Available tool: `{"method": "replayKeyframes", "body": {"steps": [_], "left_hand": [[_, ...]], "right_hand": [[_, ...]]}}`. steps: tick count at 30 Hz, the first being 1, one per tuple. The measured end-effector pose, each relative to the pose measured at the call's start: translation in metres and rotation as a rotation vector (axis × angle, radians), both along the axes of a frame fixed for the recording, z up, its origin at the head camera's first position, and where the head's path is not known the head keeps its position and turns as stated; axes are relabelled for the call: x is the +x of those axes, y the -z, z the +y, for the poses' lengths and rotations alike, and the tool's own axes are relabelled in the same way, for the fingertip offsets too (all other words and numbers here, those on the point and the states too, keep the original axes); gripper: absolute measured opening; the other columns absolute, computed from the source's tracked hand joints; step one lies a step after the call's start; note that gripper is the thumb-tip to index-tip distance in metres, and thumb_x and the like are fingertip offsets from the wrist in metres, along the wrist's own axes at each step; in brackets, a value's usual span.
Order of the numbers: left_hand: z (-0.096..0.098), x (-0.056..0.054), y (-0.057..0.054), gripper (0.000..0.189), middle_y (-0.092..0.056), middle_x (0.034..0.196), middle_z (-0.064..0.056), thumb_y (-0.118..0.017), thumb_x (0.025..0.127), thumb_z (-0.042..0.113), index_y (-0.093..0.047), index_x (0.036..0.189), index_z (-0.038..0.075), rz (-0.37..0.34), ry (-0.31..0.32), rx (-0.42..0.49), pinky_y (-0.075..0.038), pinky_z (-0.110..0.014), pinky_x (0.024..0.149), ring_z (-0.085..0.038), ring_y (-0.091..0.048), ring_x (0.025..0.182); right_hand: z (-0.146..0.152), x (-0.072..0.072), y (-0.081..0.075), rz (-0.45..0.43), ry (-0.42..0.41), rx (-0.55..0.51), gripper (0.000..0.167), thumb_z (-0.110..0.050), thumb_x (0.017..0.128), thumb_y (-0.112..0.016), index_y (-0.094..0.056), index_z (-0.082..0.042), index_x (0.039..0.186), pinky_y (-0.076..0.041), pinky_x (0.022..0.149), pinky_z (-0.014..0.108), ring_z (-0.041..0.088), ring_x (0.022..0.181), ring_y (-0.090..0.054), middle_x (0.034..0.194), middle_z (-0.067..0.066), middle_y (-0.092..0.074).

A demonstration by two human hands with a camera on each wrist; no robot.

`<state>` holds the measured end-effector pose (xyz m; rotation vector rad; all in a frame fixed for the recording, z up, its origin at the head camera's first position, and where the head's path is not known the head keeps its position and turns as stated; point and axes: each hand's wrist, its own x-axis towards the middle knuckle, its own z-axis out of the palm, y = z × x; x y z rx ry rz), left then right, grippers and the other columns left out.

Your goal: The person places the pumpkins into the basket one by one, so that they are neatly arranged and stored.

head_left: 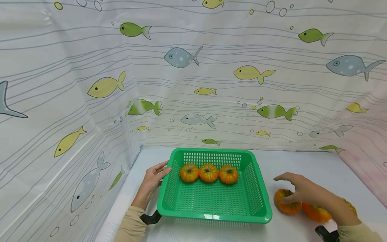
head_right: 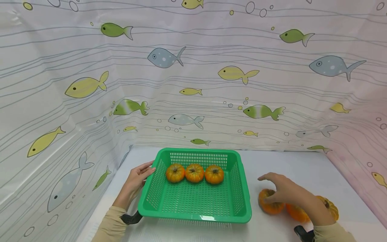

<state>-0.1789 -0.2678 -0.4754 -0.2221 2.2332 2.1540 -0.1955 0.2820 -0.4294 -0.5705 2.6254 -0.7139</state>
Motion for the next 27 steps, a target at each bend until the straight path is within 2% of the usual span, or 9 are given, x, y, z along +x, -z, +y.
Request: {"method": "replayKeyframes", "body": {"steps": [9,18,27], "left_hand": [[0.000,0.000,0.000,0.055,-0.068,0.099,0.001,-0.073,0.098,0.022,-0.055,0.149,0.009,0.003,0.000,0.002,-0.062,-0.025,0.063,-0.007,-0.071,0.076],[0.000,0.001,0.000,0.055,-0.068,0.098,0.001,-0.073,0.098,0.022,-0.055,0.149,0.009,0.001,0.000,0.001,-0.062,-0.025,0.063,-0.007,-0.071,0.074],[0.000,0.000,0.001,0.055,-0.068,0.097,0.003,-0.072,0.099,0.022,-0.054,0.149,0.009,0.003,0.002,0.003,-0.062,-0.024,0.063,-0.006,-0.070,0.074]], "right_hand": [[0.021,0.009,0.022,-0.025,-0.049,-0.041,0.072,-0.029,0.075,-0.093,-0.062,-0.005,0.135,-0.055,0.095,0.066,0.045,0.122,-0.058,0.136,0.020,-0.063],[0.028,0.010,0.034,0.008,-0.054,-0.054,0.069,-0.034,0.077,-0.091,-0.063,-0.009,0.135,-0.063,0.088,0.041,0.024,0.112,-0.064,0.132,0.009,-0.067],[0.032,0.012,0.040,0.039,-0.059,-0.078,0.068,-0.034,0.079,-0.090,-0.063,-0.008,0.136,-0.058,0.084,0.020,0.003,0.108,-0.061,0.131,0.010,-0.067]]}}
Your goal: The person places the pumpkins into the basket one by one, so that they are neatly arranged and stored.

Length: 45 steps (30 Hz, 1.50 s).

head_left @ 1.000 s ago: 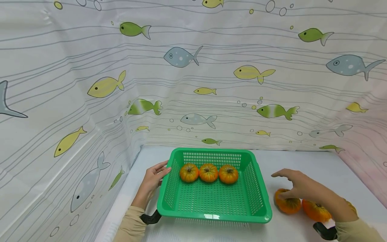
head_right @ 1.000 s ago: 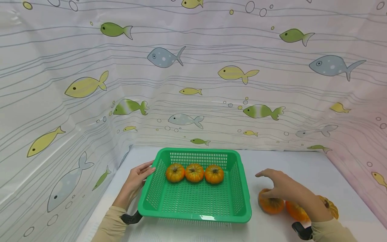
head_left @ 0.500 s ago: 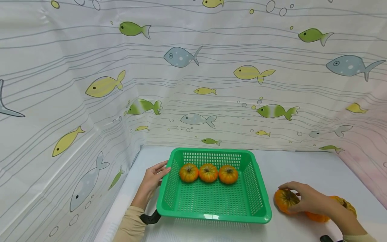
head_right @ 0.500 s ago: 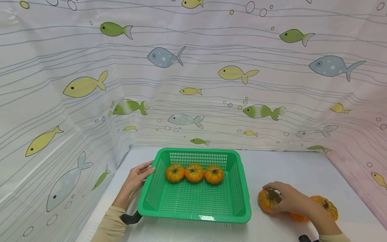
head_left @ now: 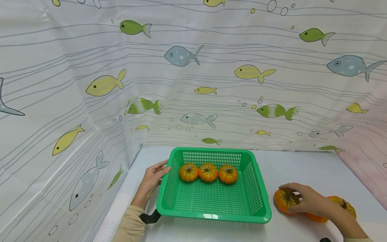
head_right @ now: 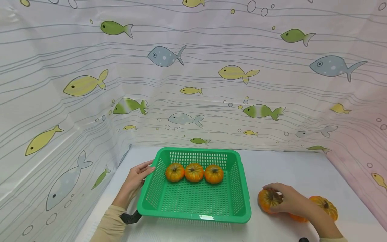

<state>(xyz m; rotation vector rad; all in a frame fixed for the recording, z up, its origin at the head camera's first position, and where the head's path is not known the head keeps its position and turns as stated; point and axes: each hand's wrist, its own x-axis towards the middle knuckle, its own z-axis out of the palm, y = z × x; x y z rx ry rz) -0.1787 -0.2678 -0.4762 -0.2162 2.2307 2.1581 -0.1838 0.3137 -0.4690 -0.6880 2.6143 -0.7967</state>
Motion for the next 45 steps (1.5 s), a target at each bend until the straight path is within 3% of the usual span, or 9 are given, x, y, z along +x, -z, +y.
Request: {"method": "replayKeyframes", "body": {"steps": [5,9,12,16,21,28,40,45], "left_hand": [[0.000,0.000,0.000,0.055,-0.068,0.097,0.003,-0.072,0.099,0.021,-0.054,0.150,0.009,-0.001,-0.001,0.001,-0.062,-0.025,0.063,-0.007,-0.071,0.074],[0.001,0.000,0.000,0.055,-0.068,0.097,0.003,-0.072,0.099,0.021,-0.054,0.149,0.008,-0.002,-0.005,-0.001,-0.062,-0.024,0.063,-0.006,-0.070,0.073],[0.001,0.000,0.000,0.054,-0.068,0.097,0.003,-0.072,0.099,0.021,-0.055,0.149,0.008,-0.002,-0.011,-0.001,-0.062,-0.024,0.063,-0.006,-0.070,0.073],[0.002,0.000,0.000,0.054,-0.067,0.097,0.003,-0.073,0.099,0.020,-0.055,0.148,0.008,-0.003,-0.014,0.006,-0.062,-0.024,0.063,-0.006,-0.070,0.073],[0.002,0.001,-0.001,0.055,-0.067,0.097,0.003,-0.073,0.099,0.021,-0.055,0.149,0.008,-0.004,-0.008,0.003,-0.061,-0.024,0.062,-0.006,-0.069,0.073],[0.001,0.002,-0.003,0.054,-0.066,0.099,0.001,-0.072,0.099,0.021,-0.055,0.149,0.009,0.002,-0.004,0.000,-0.061,-0.024,0.062,-0.006,-0.070,0.073],[0.002,0.002,-0.002,0.055,-0.067,0.095,0.003,-0.072,0.099,0.021,-0.054,0.149,0.007,0.018,0.002,0.001,-0.061,-0.024,0.062,-0.006,-0.070,0.073],[0.001,0.001,-0.001,0.054,-0.067,0.096,0.003,-0.072,0.099,0.021,-0.055,0.148,0.008,0.018,0.001,0.004,-0.062,-0.024,0.062,-0.006,-0.070,0.073]], "right_hand": [[0.001,0.000,0.001,0.001,-0.012,-0.007,0.067,-0.033,0.080,-0.090,-0.062,-0.008,0.136,-0.056,0.083,0.017,-0.004,0.107,-0.058,0.131,0.009,-0.067],[0.000,0.000,0.000,-0.006,-0.008,-0.001,0.068,-0.032,0.079,-0.090,-0.062,-0.007,0.136,-0.063,0.086,0.035,0.010,0.108,-0.063,0.131,0.010,-0.067],[-0.002,0.000,-0.003,-0.013,-0.002,0.004,0.069,-0.032,0.079,-0.090,-0.062,-0.006,0.136,-0.062,0.088,0.047,0.023,0.111,-0.064,0.132,0.010,-0.067],[-0.004,0.000,-0.008,-0.021,0.007,0.007,0.069,-0.033,0.079,-0.090,-0.062,-0.006,0.136,-0.062,0.089,0.047,0.028,0.112,-0.063,0.132,0.011,-0.067],[-0.007,-0.002,-0.019,-0.032,0.055,0.014,0.071,-0.034,0.078,-0.090,-0.062,-0.009,0.138,-0.062,0.090,0.037,0.030,0.116,-0.062,0.134,0.007,-0.066],[-0.014,-0.011,-0.040,0.017,0.074,0.004,0.073,-0.028,0.076,-0.091,-0.060,-0.004,0.138,-0.059,0.094,0.057,0.040,0.121,-0.060,0.134,0.015,-0.065],[-0.025,-0.021,-0.073,0.171,0.046,0.007,0.072,-0.030,0.077,-0.092,-0.062,-0.003,0.136,-0.062,0.088,0.051,0.041,0.117,-0.062,0.131,0.017,-0.067],[-0.029,-0.026,-0.083,0.221,0.043,0.000,0.070,-0.036,0.077,-0.092,-0.064,-0.008,0.135,-0.064,0.086,0.034,0.036,0.115,-0.064,0.128,0.010,-0.069]]}}
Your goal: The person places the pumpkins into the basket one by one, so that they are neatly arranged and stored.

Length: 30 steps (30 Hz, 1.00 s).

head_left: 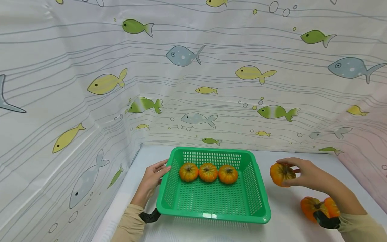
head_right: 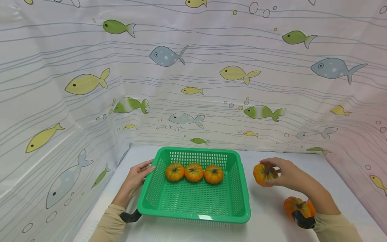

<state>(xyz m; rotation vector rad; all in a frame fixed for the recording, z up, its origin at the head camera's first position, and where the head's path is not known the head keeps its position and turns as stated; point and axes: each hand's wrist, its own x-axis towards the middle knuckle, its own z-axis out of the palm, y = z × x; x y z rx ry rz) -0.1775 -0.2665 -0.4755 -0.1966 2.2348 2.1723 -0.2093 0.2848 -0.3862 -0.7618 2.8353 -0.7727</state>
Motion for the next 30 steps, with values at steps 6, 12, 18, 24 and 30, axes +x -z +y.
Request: {"method": "replayKeyframes", "body": {"steps": [6,12,18,24,30], "left_hand": [[-0.001,0.001,0.000,0.054,-0.067,0.100,0.001,-0.071,0.100,0.022,-0.055,0.149,0.009,0.000,0.007,-0.008,-0.062,-0.025,0.063,-0.007,-0.071,0.075],[-0.001,0.002,0.000,0.054,-0.067,0.101,0.000,-0.071,0.100,0.022,-0.054,0.150,0.009,0.002,0.009,-0.010,-0.063,-0.025,0.064,-0.007,-0.071,0.074],[0.000,0.000,0.001,0.053,-0.067,0.098,0.001,-0.072,0.099,0.020,-0.055,0.148,0.008,0.004,0.004,-0.006,-0.062,-0.025,0.062,-0.007,-0.071,0.074],[0.000,0.000,0.001,0.055,-0.069,0.098,-0.001,-0.072,0.099,0.020,-0.054,0.150,0.006,0.012,0.009,-0.001,-0.063,-0.026,0.064,-0.007,-0.072,0.075],[-0.001,0.000,0.001,0.055,-0.068,0.099,-0.001,-0.072,0.099,0.021,-0.054,0.150,0.008,0.011,0.011,-0.001,-0.062,-0.025,0.063,-0.007,-0.071,0.075]], "right_hand": [[-0.009,-0.003,-0.010,0.029,0.008,-0.002,0.071,-0.045,0.079,-0.089,-0.065,-0.010,0.135,-0.058,0.082,0.018,0.032,0.113,-0.065,0.125,0.006,-0.071],[-0.023,-0.003,-0.015,0.056,0.000,-0.029,0.068,-0.050,0.078,-0.089,-0.068,-0.013,0.131,-0.060,0.083,0.020,0.028,0.111,-0.066,0.124,0.004,-0.071],[-0.041,-0.007,-0.017,0.045,-0.048,-0.061,0.066,-0.047,0.079,-0.089,-0.068,-0.013,0.132,-0.060,0.087,0.021,0.025,0.113,-0.066,0.126,0.001,-0.071],[-0.061,-0.010,-0.021,-0.008,-0.113,-0.077,0.068,-0.045,0.081,-0.088,-0.065,-0.010,0.135,-0.062,0.093,0.037,0.028,0.119,-0.064,0.130,0.005,-0.070],[-0.083,-0.011,-0.023,-0.043,-0.169,-0.087,0.067,-0.043,0.081,-0.088,-0.065,-0.010,0.135,-0.061,0.097,0.044,0.027,0.120,-0.063,0.130,0.004,-0.069]]}}
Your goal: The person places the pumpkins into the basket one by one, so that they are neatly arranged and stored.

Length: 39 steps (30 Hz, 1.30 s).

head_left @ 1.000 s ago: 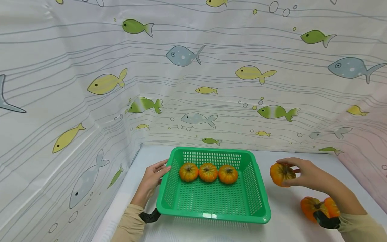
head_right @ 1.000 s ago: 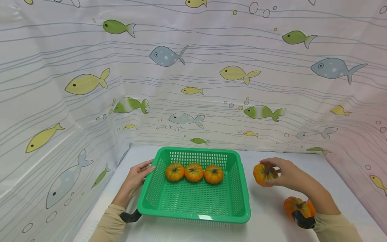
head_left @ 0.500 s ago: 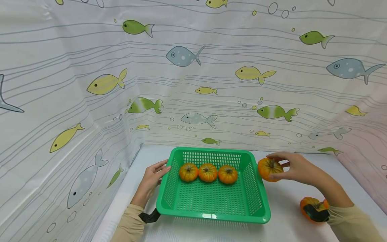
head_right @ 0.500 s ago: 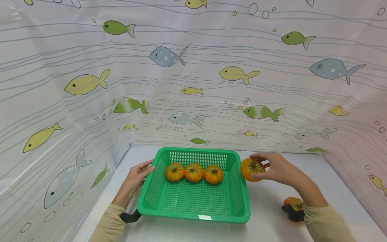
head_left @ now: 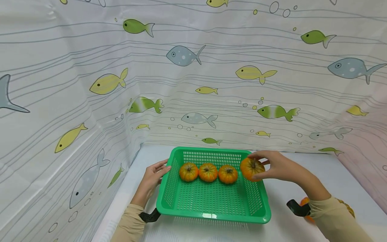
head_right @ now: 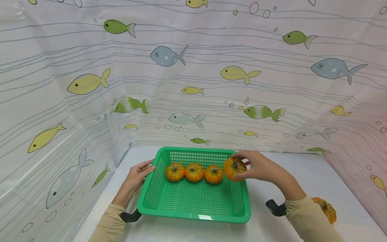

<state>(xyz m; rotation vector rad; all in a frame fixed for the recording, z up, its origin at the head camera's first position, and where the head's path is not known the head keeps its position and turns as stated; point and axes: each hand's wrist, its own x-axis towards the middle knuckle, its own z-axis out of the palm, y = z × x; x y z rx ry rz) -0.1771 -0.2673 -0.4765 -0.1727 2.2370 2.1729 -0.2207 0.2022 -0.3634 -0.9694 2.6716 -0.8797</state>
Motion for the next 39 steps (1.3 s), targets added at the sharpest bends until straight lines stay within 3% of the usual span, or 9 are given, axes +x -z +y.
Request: {"method": "replayKeyframes", "body": {"steps": [7,16,25,31,39], "left_hand": [[0.000,-0.001,-0.001,0.055,-0.068,0.096,0.002,-0.072,0.099,0.021,-0.054,0.149,0.008,-0.008,-0.010,-0.003,-0.061,-0.024,0.062,-0.006,-0.070,0.074],[0.000,-0.001,-0.001,0.056,-0.069,0.096,0.001,-0.071,0.099,0.020,-0.053,0.150,0.006,-0.011,0.004,-0.004,-0.063,-0.025,0.064,-0.006,-0.070,0.076],[0.000,-0.002,0.000,0.055,-0.069,0.095,0.003,-0.071,0.099,0.019,-0.053,0.150,0.006,-0.011,-0.003,-0.004,-0.063,-0.025,0.064,-0.007,-0.071,0.075],[-0.001,-0.002,0.000,0.056,-0.068,0.096,0.003,-0.071,0.100,0.021,-0.052,0.151,0.006,-0.007,0.000,-0.004,-0.063,-0.025,0.064,-0.006,-0.071,0.076],[0.000,-0.002,0.000,0.055,-0.068,0.095,0.001,-0.071,0.100,0.019,-0.053,0.150,0.006,-0.006,0.004,0.006,-0.063,-0.025,0.064,-0.007,-0.070,0.074]], "right_hand": [[-0.028,0.000,0.001,-0.019,-0.056,0.013,0.067,-0.042,0.080,-0.089,-0.065,-0.013,0.135,-0.059,0.099,0.048,0.024,0.118,-0.062,0.130,-0.001,-0.068],[-0.060,0.002,0.002,-0.011,-0.135,0.046,0.064,-0.042,0.080,-0.089,-0.066,-0.016,0.134,-0.059,0.093,0.032,0.019,0.116,-0.062,0.128,-0.005,-0.069],[-0.094,0.003,0.006,-0.004,-0.206,0.095,0.064,-0.042,0.080,-0.089,-0.067,-0.017,0.135,-0.056,0.101,0.044,0.019,0.119,-0.061,0.132,-0.003,-0.068],[-0.115,0.003,0.012,0.052,-0.265,0.139,0.061,-0.038,0.080,-0.089,-0.069,-0.017,0.134,-0.054,0.100,0.041,0.016,0.115,-0.061,0.130,-0.003,-0.069],[-0.138,0.002,0.022,0.059,-0.313,0.158,0.062,-0.034,0.080,-0.090,-0.068,-0.017,0.135,-0.055,0.100,0.038,0.015,0.114,-0.059,0.131,-0.002,-0.067]]}}
